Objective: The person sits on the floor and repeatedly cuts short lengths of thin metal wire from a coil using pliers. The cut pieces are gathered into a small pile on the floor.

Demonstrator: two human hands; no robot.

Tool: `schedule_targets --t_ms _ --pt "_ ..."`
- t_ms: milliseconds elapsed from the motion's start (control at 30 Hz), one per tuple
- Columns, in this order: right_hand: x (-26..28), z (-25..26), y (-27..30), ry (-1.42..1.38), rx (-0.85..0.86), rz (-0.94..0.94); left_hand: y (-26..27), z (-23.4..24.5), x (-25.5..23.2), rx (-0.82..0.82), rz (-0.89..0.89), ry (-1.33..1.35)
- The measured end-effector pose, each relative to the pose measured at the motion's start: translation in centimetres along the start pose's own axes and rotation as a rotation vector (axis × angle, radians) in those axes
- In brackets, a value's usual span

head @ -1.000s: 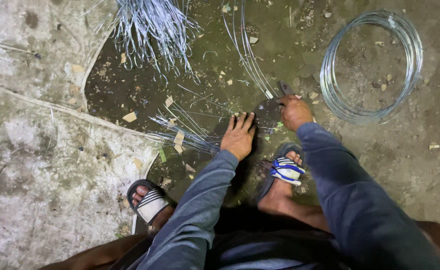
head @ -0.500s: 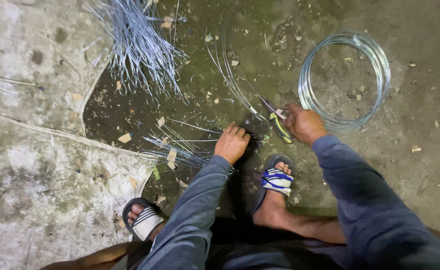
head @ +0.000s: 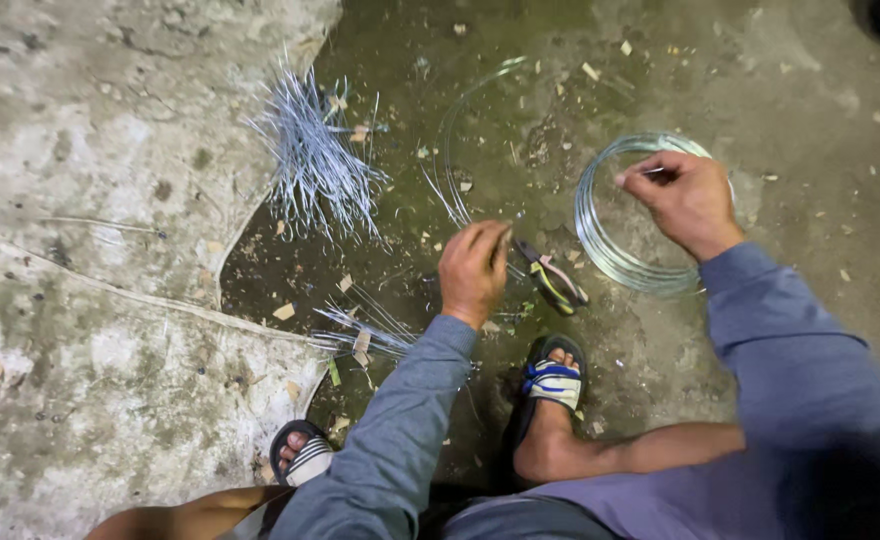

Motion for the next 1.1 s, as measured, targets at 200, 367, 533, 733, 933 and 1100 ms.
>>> schedule_targets --t_ms 200,367,533,733,933,1100 --pt "9.6 4.5 2.0 -0.651 0.037 -0.054 -5.0 5.3 -5.2 -0.079 0.132 0.333" --pt "15.2 4.7 6.1 -0.778 0.082 0.096 -6.7 8.2 -8.1 0.031 0.237 0.532" --pt "17.8 2.4 10.3 -0.825 0.140 0.044 -6.6 10.1 -10.2 0.115 0.314 0.628" --pt "19.5 -1.7 13.5 -0.850 0.319 0.007 -6.5 12.4 -12.3 0.125 0.196 0.592" --pt "20.7 -2.2 12.8 -0.858 0.349 -0.003 -7.1 14.4 -13.7 0.145 0.094 0.489" --pt "21.8 -2.6 12.1 -0.854 0.395 -0.022 -8.1 15.8 -13.8 0.171 0.009 0.399"
Point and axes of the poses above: each hand's wrist, its own y-axis away from the middle knuckle, its own z-axis out of the back of the hand, x = y × z, the point moved 4 cm from there along -y, towards the middle knuckle, and after that the axes turned 3 degrees about -x, right-handed, at the moved point
